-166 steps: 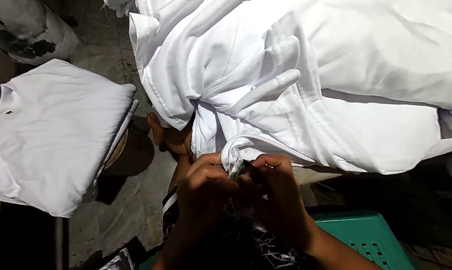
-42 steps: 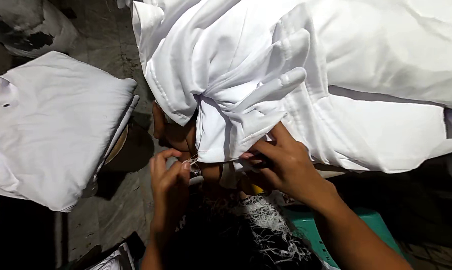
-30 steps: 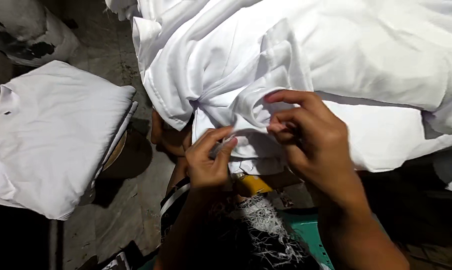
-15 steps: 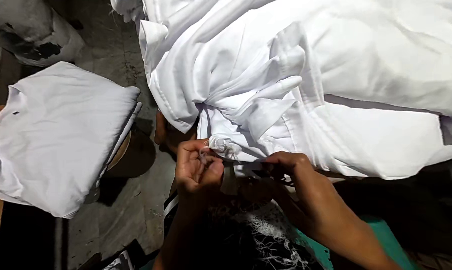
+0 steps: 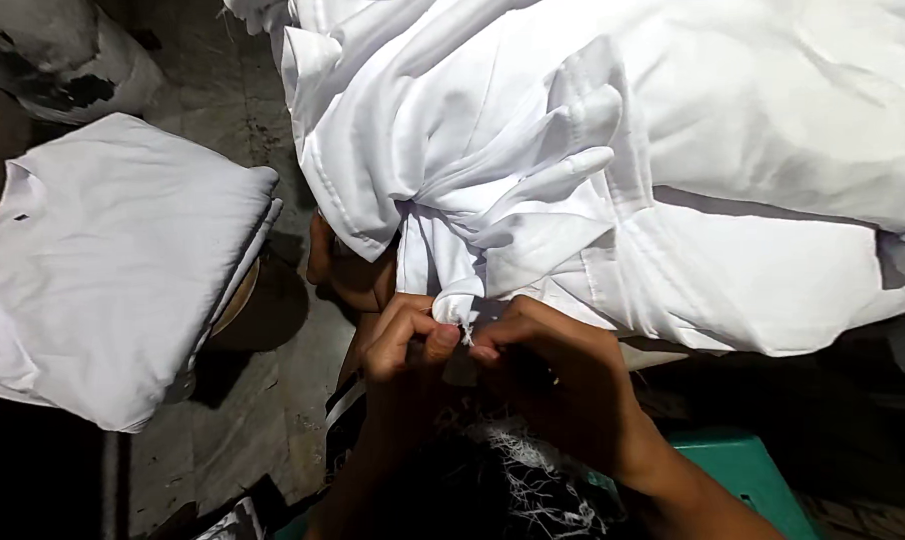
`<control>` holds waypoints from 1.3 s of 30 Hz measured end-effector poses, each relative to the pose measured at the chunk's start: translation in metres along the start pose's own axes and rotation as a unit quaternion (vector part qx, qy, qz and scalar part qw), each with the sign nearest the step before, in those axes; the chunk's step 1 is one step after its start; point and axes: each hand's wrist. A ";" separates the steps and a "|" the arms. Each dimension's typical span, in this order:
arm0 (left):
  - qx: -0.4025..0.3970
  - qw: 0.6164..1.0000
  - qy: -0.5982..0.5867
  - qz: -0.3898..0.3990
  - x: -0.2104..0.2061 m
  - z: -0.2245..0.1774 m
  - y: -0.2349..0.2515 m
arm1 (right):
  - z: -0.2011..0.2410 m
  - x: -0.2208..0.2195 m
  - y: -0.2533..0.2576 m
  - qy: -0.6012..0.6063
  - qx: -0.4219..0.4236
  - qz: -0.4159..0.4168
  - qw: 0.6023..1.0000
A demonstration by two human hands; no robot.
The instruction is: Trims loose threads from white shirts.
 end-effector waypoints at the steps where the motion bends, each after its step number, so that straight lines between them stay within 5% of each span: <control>1: 0.018 0.999 -0.025 0.018 -0.001 0.000 -0.001 | 0.001 -0.001 -0.002 -0.006 0.002 0.004 1.000; 6: 0.102 0.986 -0.124 0.031 -0.003 -0.004 -0.005 | 0.000 -0.004 -0.013 -0.129 0.067 0.086 0.986; 10: 0.065 0.992 -0.099 0.034 0.005 -0.004 -0.010 | -0.003 0.014 -0.011 -0.172 0.028 0.114 0.978; 18: -0.022 0.998 0.029 0.041 0.005 -0.005 -0.014 | -0.013 0.005 0.006 -0.234 0.122 0.106 0.959; 22: -0.015 0.999 0.018 0.031 0.008 -0.005 -0.013 | -0.018 0.006 0.007 -0.235 0.089 0.093 0.964; 28: 0.069 0.993 -0.008 -0.094 -0.002 -0.003 -0.002 | -0.013 0.004 -0.004 -0.177 0.028 0.067 0.981; 33: -0.032 0.997 0.067 0.010 0.010 -0.001 -0.011 | -0.009 -0.004 -0.009 -0.211 0.062 0.080 0.972; 39: -0.109 0.982 0.156 -0.010 0.010 0.006 -0.012 | -0.004 -0.010 0.003 -0.274 0.036 0.059 0.959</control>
Point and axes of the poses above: each hand's wrist, its own y-axis towards the middle knuckle, its own x-axis out of the back of the hand, z = x × y, and after that the axes turned 14 degrees about x, right-handed
